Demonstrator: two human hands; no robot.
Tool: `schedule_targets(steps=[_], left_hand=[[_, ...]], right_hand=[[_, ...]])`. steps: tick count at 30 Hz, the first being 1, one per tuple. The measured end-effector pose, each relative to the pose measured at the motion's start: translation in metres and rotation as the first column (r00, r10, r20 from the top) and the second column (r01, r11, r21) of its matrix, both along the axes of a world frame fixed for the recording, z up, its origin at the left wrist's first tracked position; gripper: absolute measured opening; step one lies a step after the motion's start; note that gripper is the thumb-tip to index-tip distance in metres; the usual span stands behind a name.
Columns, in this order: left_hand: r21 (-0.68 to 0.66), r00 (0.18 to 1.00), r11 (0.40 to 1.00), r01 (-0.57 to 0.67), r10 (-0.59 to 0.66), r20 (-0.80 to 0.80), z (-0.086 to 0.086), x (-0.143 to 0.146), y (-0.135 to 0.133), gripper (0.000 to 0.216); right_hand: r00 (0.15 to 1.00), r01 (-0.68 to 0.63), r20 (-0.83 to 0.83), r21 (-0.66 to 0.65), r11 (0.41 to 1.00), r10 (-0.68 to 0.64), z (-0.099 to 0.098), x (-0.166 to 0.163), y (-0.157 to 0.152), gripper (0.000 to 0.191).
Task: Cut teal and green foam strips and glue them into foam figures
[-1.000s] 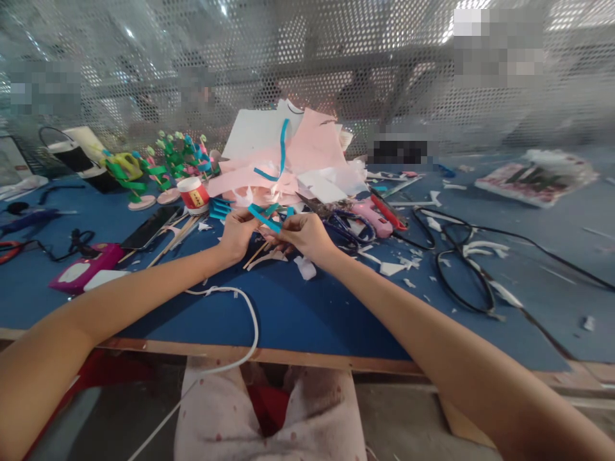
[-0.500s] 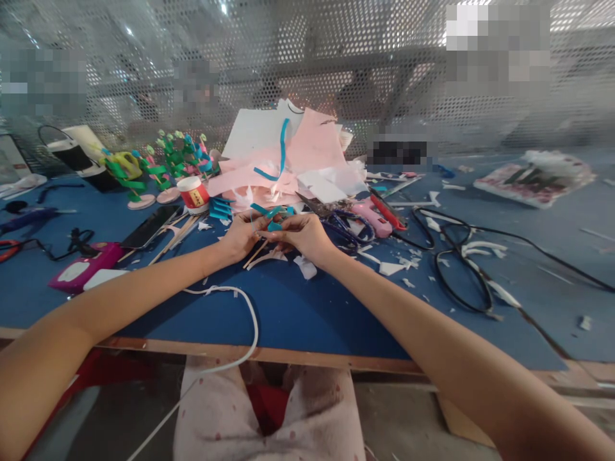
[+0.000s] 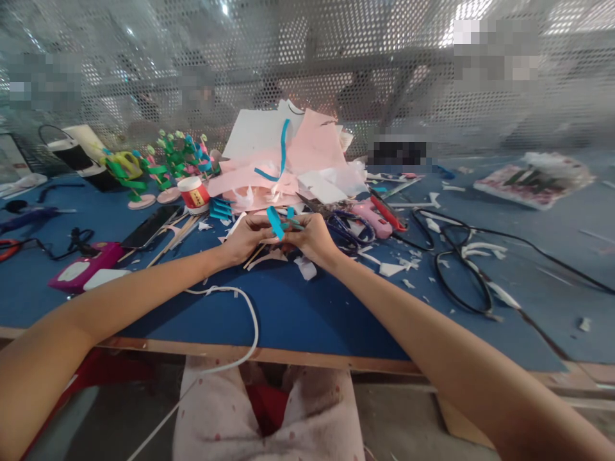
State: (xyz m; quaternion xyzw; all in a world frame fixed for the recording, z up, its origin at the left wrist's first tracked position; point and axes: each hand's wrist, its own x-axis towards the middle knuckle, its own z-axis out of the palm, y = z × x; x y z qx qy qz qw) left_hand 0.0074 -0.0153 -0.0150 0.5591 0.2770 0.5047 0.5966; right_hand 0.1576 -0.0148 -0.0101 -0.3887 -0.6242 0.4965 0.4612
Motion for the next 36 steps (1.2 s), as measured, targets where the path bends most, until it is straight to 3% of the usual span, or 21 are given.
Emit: schedule_targets(steps=[10, 15, 21, 26, 31, 36], left_hand=[[-0.119, 0.976, 0.971, -0.207, 0.213, 0.037, -0.006, 0.0, 0.01, 0.031], [-0.159, 0.978, 0.966, -0.204, 0.209, 0.012, -0.005, 0.0, 0.01, 0.03], [-0.176, 0.978, 0.97, -0.167, 0.185, 0.091, -0.004, -0.001, 0.011, 0.034], [-0.218, 0.957, 0.956, -0.197, 0.236, 0.168, -0.003, -0.002, 0.013, 0.033], [-0.14, 0.955, 0.971, -0.193, 0.219, 0.199, -0.007, -0.002, 0.014, 0.029], [-0.124, 0.944, 0.962, -0.245, 0.266, 0.195, -0.008, -0.003, 0.015, 0.023]], right_hand=[[0.998, -0.056, -0.009, -0.078, 0.995, 0.056, 0.006, -0.007, -0.005, 0.038], [0.999, -0.028, 0.045, -0.067, 0.997, 0.031, 0.007, -0.005, -0.003, 0.035], [0.998, -0.024, 0.05, -0.081, 0.996, 0.028, 0.006, -0.003, -0.001, 0.033], [0.998, -0.008, 0.057, -0.076, 0.997, 0.013, 0.007, -0.003, -0.001, 0.033], [0.996, 0.067, 0.066, -0.073, 0.995, -0.062, 0.009, -0.002, -0.002, 0.034], [0.998, 0.059, 0.03, -0.065, 0.996, -0.057, 0.008, -0.001, -0.002, 0.031]])
